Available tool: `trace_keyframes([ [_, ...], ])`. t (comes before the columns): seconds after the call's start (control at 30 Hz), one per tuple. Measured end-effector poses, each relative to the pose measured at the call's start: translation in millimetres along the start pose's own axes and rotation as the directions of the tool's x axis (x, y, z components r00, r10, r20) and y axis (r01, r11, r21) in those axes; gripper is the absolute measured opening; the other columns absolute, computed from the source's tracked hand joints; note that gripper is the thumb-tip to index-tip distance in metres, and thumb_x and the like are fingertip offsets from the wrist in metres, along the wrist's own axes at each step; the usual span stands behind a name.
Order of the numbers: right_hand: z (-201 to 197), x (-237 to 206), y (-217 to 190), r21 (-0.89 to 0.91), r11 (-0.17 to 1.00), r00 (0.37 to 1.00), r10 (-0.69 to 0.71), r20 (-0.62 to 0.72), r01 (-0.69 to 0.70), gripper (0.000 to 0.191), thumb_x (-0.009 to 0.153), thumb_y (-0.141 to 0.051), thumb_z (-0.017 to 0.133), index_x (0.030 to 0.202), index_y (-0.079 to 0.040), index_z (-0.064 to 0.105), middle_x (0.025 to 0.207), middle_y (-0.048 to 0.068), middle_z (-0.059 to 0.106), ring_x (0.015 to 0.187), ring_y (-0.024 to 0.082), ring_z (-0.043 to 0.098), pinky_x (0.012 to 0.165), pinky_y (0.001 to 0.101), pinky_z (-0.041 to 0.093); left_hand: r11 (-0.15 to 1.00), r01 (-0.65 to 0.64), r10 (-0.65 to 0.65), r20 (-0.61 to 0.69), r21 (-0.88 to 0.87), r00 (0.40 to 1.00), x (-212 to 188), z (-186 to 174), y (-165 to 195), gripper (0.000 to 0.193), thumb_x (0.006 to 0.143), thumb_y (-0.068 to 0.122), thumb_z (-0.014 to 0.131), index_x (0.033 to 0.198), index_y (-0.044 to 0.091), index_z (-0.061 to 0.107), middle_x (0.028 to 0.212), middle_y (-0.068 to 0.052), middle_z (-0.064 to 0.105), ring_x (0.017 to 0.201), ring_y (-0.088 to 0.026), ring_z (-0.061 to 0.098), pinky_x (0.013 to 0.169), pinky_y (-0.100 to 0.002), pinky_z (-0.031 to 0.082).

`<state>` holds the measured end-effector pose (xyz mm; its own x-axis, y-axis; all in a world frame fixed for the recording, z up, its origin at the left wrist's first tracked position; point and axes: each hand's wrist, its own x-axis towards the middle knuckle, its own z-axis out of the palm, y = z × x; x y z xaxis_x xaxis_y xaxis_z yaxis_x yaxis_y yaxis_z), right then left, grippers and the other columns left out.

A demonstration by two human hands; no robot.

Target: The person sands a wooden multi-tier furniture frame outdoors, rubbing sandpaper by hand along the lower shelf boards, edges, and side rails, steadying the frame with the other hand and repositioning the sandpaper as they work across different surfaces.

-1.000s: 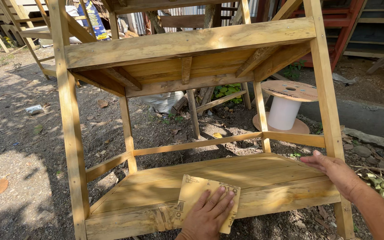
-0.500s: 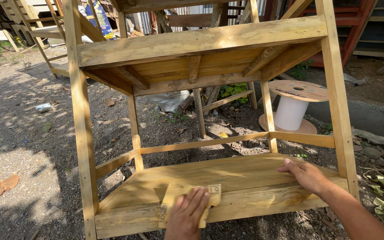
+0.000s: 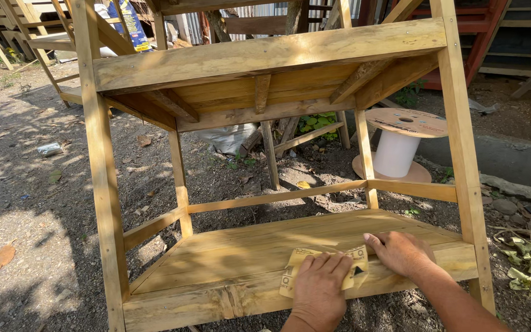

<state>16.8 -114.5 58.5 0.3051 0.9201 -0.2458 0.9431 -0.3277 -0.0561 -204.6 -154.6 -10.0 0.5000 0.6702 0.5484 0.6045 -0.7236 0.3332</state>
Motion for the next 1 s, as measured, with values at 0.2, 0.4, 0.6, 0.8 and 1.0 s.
trace_keyframes([
  [0.2,-9,-18,-10,0.034,0.998,0.998,0.052,0.047,-0.053,0.062,0.100,-0.068,0.024,0.139,-0.039,0.063,0.129,0.006,0.071,0.128,0.026,0.064,0.118,0.0472,0.046,0.953,0.259,-0.233,-0.165,0.160,0.958,-80,-99,-97,0.030,0.091,0.026,0.062,0.116,0.013,0.074,0.118,-0.008,0.077,0.115,-0.024,0.068,0.100,-0.044,0.044],
  [0.4,4,0,-1,-0.014,1.000,1.000,-0.007,0.023,0.007,0.061,0.102,-0.064,0.021,0.141,-0.037,0.060,0.128,0.005,0.073,0.126,0.025,0.066,0.116,0.0480,0.047,0.891,0.423,-0.424,-0.029,0.163,0.905,-24,-41,-41,0.020,0.095,0.017,0.055,0.106,0.012,0.071,0.113,-0.009,0.076,0.107,-0.019,0.069,0.099,-0.042,0.044],
  [0.6,12,9,7,-0.015,0.995,0.995,-0.098,-0.011,0.098,0.067,0.104,-0.065,0.020,0.134,-0.030,0.068,0.119,0.010,0.078,0.118,0.028,0.071,0.113,0.0452,0.051,0.980,0.197,-0.196,0.105,0.002,0.975,22,-8,13,0.014,0.086,0.009,0.062,0.097,0.004,0.069,0.104,-0.013,0.074,0.108,-0.027,0.066,0.101,-0.041,0.044],
  [0.8,5,9,4,-0.069,0.997,0.996,0.033,0.086,-0.027,0.069,0.101,-0.067,0.016,0.137,-0.033,0.063,0.117,0.004,0.075,0.123,0.020,0.067,0.116,0.0478,0.049,0.935,0.321,-0.294,-0.176,0.151,0.939,-46,-83,-67,0.024,0.100,0.019,0.054,0.104,0.009,0.075,0.102,-0.014,0.079,0.101,-0.027,0.075,0.093,-0.041,0.052],
  [1.0,23,38,15,-0.037,0.999,0.997,-0.012,0.077,0.015,0.071,0.101,-0.068,0.016,0.141,-0.029,0.059,0.108,0.010,0.076,0.118,0.022,0.070,0.115,0.0472,0.050,0.950,0.312,-0.309,-0.090,0.020,0.947,-73,-127,-74,0.035,0.098,0.030,0.059,0.121,0.006,0.069,0.126,-0.013,0.071,0.129,-0.028,0.058,0.111,-0.049,0.038],
])
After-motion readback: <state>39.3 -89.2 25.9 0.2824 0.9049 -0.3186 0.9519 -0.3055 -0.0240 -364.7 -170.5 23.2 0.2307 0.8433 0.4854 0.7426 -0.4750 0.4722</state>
